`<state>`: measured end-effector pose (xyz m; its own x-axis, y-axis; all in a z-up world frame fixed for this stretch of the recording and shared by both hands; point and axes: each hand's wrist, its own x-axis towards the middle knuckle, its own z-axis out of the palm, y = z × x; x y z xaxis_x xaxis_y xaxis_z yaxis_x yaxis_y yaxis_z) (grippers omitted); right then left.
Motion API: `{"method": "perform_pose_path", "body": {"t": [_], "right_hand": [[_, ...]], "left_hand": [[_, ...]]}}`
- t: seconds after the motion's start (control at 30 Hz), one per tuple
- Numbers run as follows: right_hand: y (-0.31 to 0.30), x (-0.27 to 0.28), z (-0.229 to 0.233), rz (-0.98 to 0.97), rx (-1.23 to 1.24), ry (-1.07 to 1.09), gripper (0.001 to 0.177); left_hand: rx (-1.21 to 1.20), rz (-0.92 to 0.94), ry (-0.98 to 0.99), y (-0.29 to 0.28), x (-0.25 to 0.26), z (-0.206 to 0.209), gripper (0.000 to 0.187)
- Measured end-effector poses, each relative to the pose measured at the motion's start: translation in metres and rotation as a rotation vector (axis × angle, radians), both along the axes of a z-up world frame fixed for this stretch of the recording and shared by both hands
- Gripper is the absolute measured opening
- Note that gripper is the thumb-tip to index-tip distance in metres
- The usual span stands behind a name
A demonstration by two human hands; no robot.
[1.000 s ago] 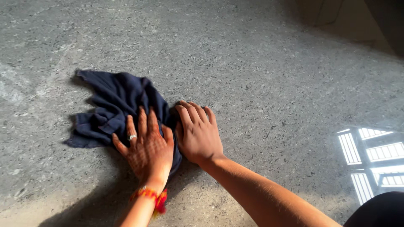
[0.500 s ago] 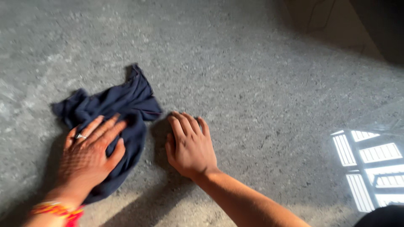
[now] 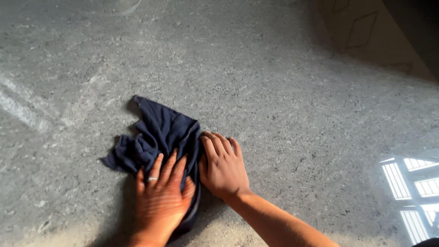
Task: The person wipes the floor and wrapped furniture items using a blue cloth by hand.
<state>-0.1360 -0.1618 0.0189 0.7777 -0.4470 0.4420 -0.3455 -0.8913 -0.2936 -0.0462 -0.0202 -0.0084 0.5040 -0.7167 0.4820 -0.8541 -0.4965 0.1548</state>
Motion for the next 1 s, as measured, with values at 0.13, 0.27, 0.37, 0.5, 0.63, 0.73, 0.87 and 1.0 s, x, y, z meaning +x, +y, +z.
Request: {"method": "perform_pose_path", "body": {"t": [0.13, 0.27, 0.37, 0.5, 0.63, 0.73, 0.87, 1.0], "right_hand": [[0.000, 0.000, -0.007, 0.004, -0.013, 0.006, 0.048], [-0.004, 0.003, -0.010, -0.010, -0.036, -0.001, 0.046], [-0.001, -0.001, -0.011, -0.010, -0.015, 0.000, 0.046], [-0.002, 0.000, -0.009, -0.001, -0.004, 0.011, 0.048], [-0.002, -0.001, -0.009, 0.012, -0.032, 0.000, 0.051], [-0.004, -0.002, -0.009, 0.011, -0.030, 0.000, 0.050], [0.000, 0.000, -0.011, 0.006, -0.025, -0.008, 0.045], [-0.003, 0.000, -0.013, -0.006, -0.042, -0.015, 0.042]], "left_hand": [[0.137, -0.063, 0.059, 0.043, 0.058, 0.002, 0.050], [0.005, 0.255, 0.117, 0.059, 0.107, -0.005, 0.045], [-0.102, 0.451, 0.010, 0.035, 0.095, -0.028, 0.047], [-0.149, 0.492, 0.001, -0.028, 0.060, -0.034, 0.052], [-0.151, 0.381, 0.069, -0.066, 0.012, -0.022, 0.047], [-0.150, 0.249, 0.134, -0.059, -0.001, -0.013, 0.043], [0.015, 0.042, 0.111, 0.003, 0.017, -0.008, 0.049], [-0.071, 0.006, 0.148, 0.066, 0.063, -0.013, 0.049]]}}
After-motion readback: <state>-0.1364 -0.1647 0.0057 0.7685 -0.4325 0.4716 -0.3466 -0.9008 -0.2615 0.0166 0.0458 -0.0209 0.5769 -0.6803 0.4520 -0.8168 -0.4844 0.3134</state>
